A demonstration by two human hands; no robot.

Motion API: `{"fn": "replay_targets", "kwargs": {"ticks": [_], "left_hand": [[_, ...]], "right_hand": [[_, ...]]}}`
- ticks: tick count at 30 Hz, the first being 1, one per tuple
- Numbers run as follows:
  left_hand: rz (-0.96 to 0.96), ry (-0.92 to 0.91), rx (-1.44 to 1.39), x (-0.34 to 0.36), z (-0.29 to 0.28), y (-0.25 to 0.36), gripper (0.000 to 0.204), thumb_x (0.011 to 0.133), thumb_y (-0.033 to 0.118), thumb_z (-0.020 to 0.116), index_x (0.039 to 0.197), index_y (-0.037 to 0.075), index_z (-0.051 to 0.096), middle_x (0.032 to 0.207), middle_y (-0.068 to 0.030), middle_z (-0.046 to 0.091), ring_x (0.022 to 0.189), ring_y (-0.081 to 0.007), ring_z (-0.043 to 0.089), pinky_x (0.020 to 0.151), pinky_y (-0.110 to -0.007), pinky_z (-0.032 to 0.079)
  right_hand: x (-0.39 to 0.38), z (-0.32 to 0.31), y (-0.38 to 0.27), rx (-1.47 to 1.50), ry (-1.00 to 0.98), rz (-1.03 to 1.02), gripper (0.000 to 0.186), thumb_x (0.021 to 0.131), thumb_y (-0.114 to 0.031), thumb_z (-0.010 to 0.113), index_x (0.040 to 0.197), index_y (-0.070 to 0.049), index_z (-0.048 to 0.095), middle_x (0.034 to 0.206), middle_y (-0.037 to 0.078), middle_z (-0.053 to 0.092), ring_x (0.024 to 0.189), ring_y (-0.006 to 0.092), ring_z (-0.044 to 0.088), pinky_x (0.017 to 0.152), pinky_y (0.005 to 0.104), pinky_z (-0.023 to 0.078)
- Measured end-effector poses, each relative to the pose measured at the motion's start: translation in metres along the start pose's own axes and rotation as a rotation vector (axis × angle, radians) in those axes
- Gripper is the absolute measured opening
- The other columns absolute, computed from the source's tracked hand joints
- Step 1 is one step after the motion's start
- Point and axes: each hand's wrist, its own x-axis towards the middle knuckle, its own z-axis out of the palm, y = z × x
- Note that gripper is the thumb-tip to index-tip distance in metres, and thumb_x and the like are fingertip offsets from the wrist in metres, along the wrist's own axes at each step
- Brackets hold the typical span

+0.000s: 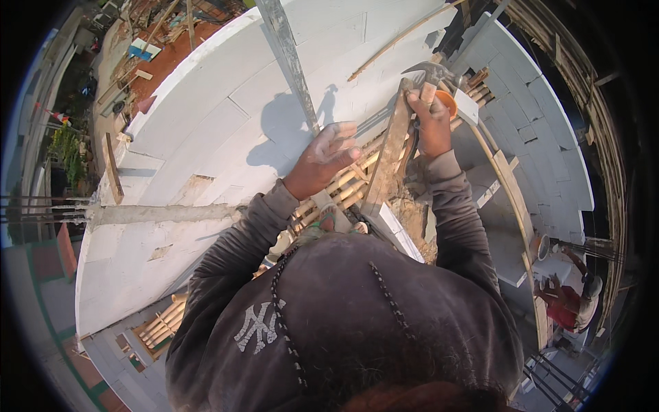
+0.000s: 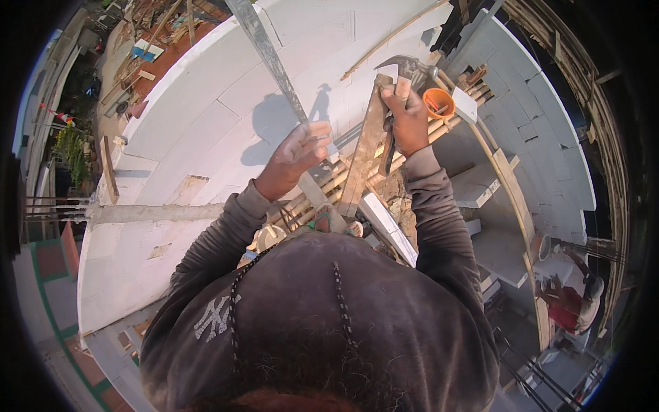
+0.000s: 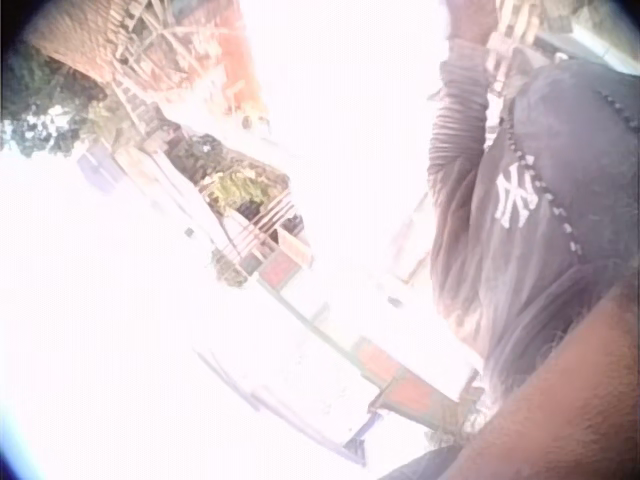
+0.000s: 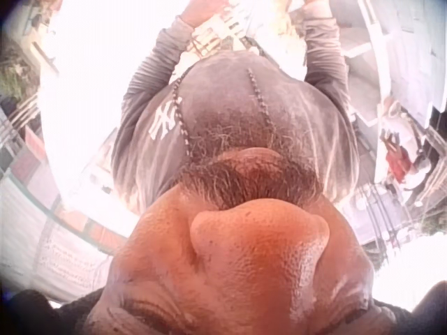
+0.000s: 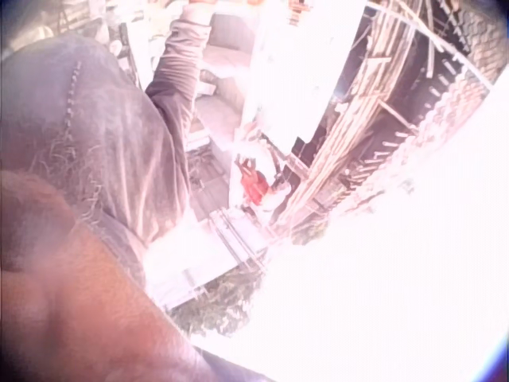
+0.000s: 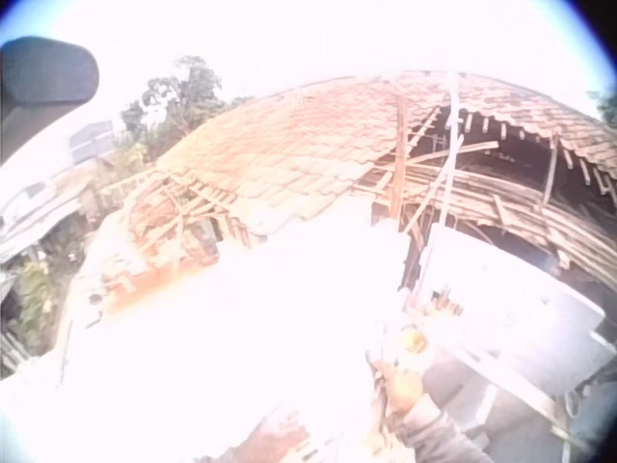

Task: The person secures a metal frame and a wooden brace to a curved masonry wall using pliers and wire, then checks the alignment with a long metal straightedge.

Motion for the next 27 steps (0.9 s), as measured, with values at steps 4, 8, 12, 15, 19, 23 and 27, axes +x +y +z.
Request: {"fn": "replay_targets", "kwargs": {"ticks": [4,8,12,15,19,23,27], "left_hand": [[0.096,0.187,-0.031,0.04,0.022,0.008,0.065,0.101,0.024,0.065,0.152,0.003,0.031,0.142,-0.0225,0.05,0.131,-0.0258,0.052,0.11,-0.039,0.043],[0.243,0.395,-0.067,0.054,0.018,-0.005,0.053,0.102,0.012,0.06,0.146,0.008,0.031,0.123,-0.0174,0.059,0.1,-0.0162,0.062,0.085,-0.031,0.053],[0.302,0.6,-0.179,0.042,-0.038,0.022,0.043,0.099,0.004,0.058,0.139,0.006,0.042,0.105,-0.0127,0.065,0.082,-0.0104,0.061,0.068,-0.028,0.051],[0.356,0.746,-0.176,0.044,-0.107,0.063,0.042,0.097,0.003,0.061,0.136,0.004,0.045,0.103,-0.0139,0.069,0.084,-0.0128,0.065,0.069,-0.028,0.053],[0.387,0.991,0.072,0.093,-0.215,0.092,0.041,0.089,0.004,0.072,0.128,-0.002,0.061,0.106,-0.0179,0.073,0.092,-0.0197,0.07,0.078,-0.031,0.056],[0.316,1.08,0.192,0.151,-0.304,0.097,0.04,0.089,0.014,0.075,0.128,0.008,0.069,0.101,-0.0071,0.073,0.072,-0.0142,0.062,0.052,-0.033,0.045],[0.168,1.062,0.331,0.187,-0.322,0.105,0.039,0.088,0.021,0.078,0.127,0.016,0.072,0.087,-0.0052,0.073,0.053,-0.0125,0.054,0.041,-0.034,0.033]], "right_hand": [[-0.008,0.05,-0.026,-0.116,-0.14,-0.11,0.029,0.098,-0.024,0.069,0.117,-0.002,0.069,0.088,-0.001,0.068,0.062,0.0036,0.056,0.051,0.0218,0.043],[-0.006,0.073,-0.028,-0.151,-0.189,-0.131,0.029,0.099,-0.024,0.069,0.118,-0.001,0.067,0.09,0.001,0.068,0.064,0.0047,0.057,0.052,0.0222,0.044],[-0.019,0.074,-0.042,-0.088,-0.11,-0.191,0.025,0.099,-0.022,0.069,0.114,-0.002,0.066,0.088,0.001,0.065,0.063,0.0048,0.056,0.052,0.0217,0.044],[-0.029,0.043,-0.027,-0.082,-0.082,-0.144,0.018,0.099,-0.019,0.068,0.108,-0.003,0.065,0.082,-0.001,0.06,0.06,0.005,0.053,0.051,0.0215,0.043],[-0.049,0.022,-0.006,-0.12,-0.051,-0.048,0.014,0.099,-0.015,0.068,0.107,-0.004,0.065,0.079,-0.002,0.059,0.058,0.0053,0.053,0.049,0.0225,0.042],[-0.065,0.017,0.01,-0.098,-0.035,0.06,0.011,0.098,-0.013,0.068,0.104,-0.005,0.064,0.074,-0.003,0.058,0.054,0.0056,0.051,0.047,0.0229,0.04],[-0.086,0.0,0.018,-0.061,0.036,0.129,0.01,0.095,-0.011,0.069,0.103,-0.006,0.066,0.08,-0.005,0.057,0.067,0.0043,0.05,0.057,0.0221,0.039]]}}
